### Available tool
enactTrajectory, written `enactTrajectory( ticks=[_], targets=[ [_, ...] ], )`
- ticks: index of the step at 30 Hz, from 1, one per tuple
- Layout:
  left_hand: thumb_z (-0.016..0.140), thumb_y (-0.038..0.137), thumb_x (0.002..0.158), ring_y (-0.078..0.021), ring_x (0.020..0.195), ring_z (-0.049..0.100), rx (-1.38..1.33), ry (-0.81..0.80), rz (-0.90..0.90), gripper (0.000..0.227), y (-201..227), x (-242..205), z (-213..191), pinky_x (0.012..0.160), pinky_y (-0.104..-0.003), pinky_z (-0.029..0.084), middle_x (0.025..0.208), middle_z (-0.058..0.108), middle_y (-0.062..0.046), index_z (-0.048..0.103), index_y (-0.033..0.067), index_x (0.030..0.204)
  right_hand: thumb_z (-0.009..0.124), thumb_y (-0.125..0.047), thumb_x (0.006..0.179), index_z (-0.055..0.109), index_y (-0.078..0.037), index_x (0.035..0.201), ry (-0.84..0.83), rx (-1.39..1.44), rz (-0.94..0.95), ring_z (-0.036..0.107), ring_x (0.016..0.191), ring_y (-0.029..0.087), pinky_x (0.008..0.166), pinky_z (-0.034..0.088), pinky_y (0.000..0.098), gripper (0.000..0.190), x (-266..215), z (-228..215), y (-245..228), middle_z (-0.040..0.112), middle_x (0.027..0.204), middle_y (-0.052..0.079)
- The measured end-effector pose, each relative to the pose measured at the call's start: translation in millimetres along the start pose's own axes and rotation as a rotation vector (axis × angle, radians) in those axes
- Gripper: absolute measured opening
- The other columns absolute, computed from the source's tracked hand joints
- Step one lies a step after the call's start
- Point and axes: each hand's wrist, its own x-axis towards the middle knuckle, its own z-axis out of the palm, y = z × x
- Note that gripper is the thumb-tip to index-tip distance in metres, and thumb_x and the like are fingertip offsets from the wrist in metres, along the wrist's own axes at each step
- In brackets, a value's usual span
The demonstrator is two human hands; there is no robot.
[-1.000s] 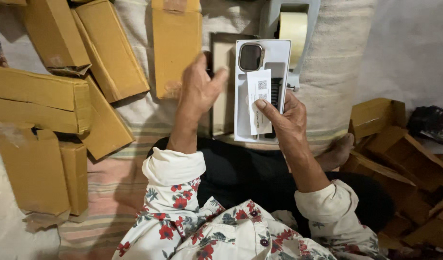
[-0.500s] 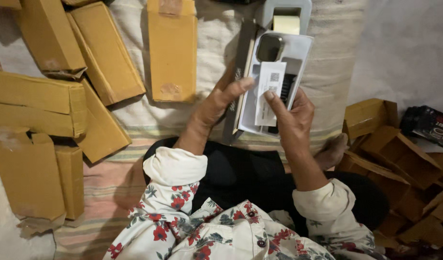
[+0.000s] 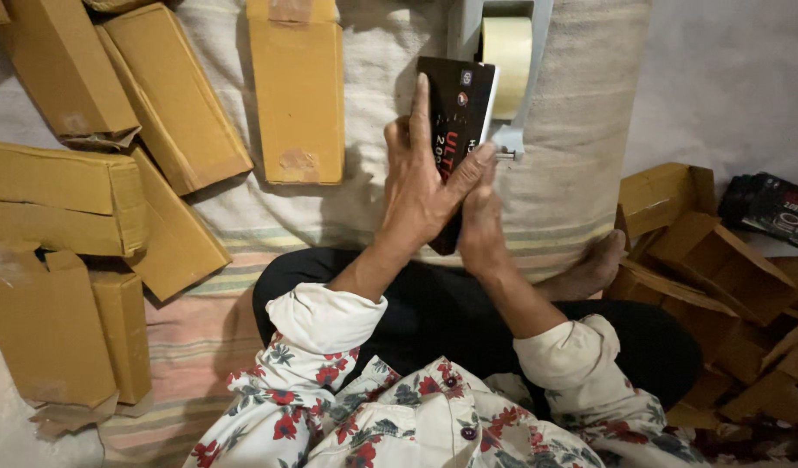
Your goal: The person sits on the floor and packs smart watches into small cardboard boxes. They place the watch, strap, and charger into a white tray, insert the tray into a product box, then place the product box into a shipping box and seal it with tape.
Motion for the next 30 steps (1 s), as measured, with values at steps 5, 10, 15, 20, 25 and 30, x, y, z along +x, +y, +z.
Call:
enactTrajectory(
  ticks=[5,10,15,20,25,30],
  targets=[
    [0.061,0.076,0.094,-0.0334,0.114,0.053,0.124,0.127,0.092,0.109,-3,-8,7,0.102,-0.05,0.051,0.128,0.043,-0.021,0.012,0.0175,0.171,0.017,-0.071,0.107,0.022,0.01,0.161,-0.17,0.102,0.028,0.031,0.155,0.033,0.129,0.028,0.0425,0.097,-8,-1,4,0.033,0.165,0.024],
    [0.064,0.078,0.088,-0.0346,0.114,0.053,0.151,0.333,0.036,0.114,-7,0,6,0.093,-0.046,0.051,0.125,0.042,-0.02,0.015,0.0137,0.169,0.034,-0.054,0.111,0.034,0.008,0.157,-0.205,0.059,0.088,0.06,0.116,0.023,0.098,0.049,0.0327,0.077,-7,-2,-2,0.062,0.137,0.018],
    [0.066,0.066,0.095,-0.0252,0.112,0.061,-0.32,0.339,-0.122,0.092,-10,14,-15,0.095,-0.039,0.051,0.124,0.058,-0.019,0.04,-0.0023,0.15,0.052,-0.022,0.109,0.057,0.003,0.138,-0.004,-0.059,0.265,0.057,0.081,0.011,0.069,0.048,0.0251,0.038,-3,8,-15,0.067,0.098,0.007],
    [0.07,0.05,0.092,-0.0207,0.075,0.063,-0.483,0.208,-0.24,0.058,-17,25,-28,0.068,-0.039,0.053,0.09,0.069,-0.013,0.062,-0.0049,0.11,0.048,-0.022,0.115,0.06,-0.002,0.132,0.044,0.08,0.234,0.052,0.075,0.006,0.066,0.045,0.0218,0.029,3,3,-12,0.06,0.091,-0.001],
    [0.068,0.05,0.096,-0.0238,0.073,0.066,-0.165,0.343,-0.217,0.053,-38,33,-29,0.068,-0.038,0.053,0.084,0.069,-0.015,0.059,-0.0021,0.098,0.051,-0.023,0.113,0.057,-0.001,0.136,0.009,0.189,0.305,0.052,0.076,0.004,0.064,0.045,0.0199,0.033,3,12,-3,0.062,0.097,-0.001],
    [0.065,0.053,0.096,-0.0302,0.082,0.065,-0.075,0.31,-0.259,0.056,-47,33,-24,0.074,-0.044,0.053,0.09,0.069,-0.02,0.058,-0.0015,0.105,0.059,-0.02,0.104,0.046,-0.002,0.141,0.024,0.254,0.32,0.056,0.081,0.005,0.062,0.048,0.0214,0.044,10,9,-7,0.064,0.111,0.001]
  ],
)
